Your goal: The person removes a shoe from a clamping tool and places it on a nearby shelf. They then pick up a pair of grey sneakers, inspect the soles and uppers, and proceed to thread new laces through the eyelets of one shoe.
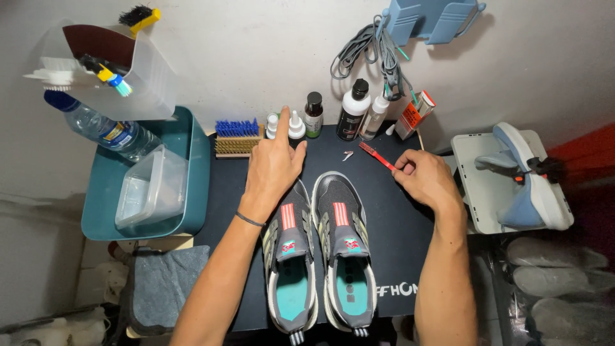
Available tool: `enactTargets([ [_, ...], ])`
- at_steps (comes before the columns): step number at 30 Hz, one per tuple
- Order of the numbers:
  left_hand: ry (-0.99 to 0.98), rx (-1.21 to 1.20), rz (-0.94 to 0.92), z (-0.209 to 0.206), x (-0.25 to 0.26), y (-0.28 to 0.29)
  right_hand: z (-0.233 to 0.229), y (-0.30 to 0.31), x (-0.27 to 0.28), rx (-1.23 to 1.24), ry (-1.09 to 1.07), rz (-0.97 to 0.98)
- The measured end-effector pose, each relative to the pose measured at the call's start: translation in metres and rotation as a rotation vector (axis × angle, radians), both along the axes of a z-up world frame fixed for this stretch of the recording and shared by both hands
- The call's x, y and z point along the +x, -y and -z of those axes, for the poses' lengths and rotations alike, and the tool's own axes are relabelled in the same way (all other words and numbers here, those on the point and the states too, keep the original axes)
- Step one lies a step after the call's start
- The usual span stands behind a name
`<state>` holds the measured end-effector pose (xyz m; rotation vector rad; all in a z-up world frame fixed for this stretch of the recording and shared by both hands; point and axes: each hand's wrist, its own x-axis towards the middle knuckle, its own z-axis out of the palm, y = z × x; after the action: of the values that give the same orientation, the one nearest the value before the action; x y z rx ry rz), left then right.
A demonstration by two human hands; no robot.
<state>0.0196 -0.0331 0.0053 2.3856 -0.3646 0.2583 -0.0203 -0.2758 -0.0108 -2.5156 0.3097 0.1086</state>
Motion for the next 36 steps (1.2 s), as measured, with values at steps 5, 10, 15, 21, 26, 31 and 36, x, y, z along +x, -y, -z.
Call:
enactTargets([
  [5,0.093,0.020,0.013,-0.005,-0.011,-0.004,0.005,0.002,0.001,-0.007,0.008,0.008],
  [10,0.217,-0.008,-0.037,0.005,-0.014,-0.011,0.006,0.000,0.003,0.004,0.022,0.010],
  [15,0.223,-0.129,-0.116,0.018,-0.013,-0.018,0.002,-0.006,0.001,0.060,0.057,0.005],
  [21,0.263,-0.414,-0.126,0.031,-0.011,-0.020,0.008,-0.007,0.005,0.063,0.107,-0.021],
  [26,0.219,-0.445,-0.093,0.040,-0.007,-0.027,0.009,-0.009,0.007,0.071,0.119,-0.021],
  [31,0.188,-0.465,-0.078,0.038,-0.012,-0.030,0.007,-0.009,0.004,0.071,0.086,-0.020],
  [36,0.188,-0.446,-0.085,0.044,-0.011,-0.031,0.001,-0.009,-0.001,-0.044,-0.033,0.024],
])
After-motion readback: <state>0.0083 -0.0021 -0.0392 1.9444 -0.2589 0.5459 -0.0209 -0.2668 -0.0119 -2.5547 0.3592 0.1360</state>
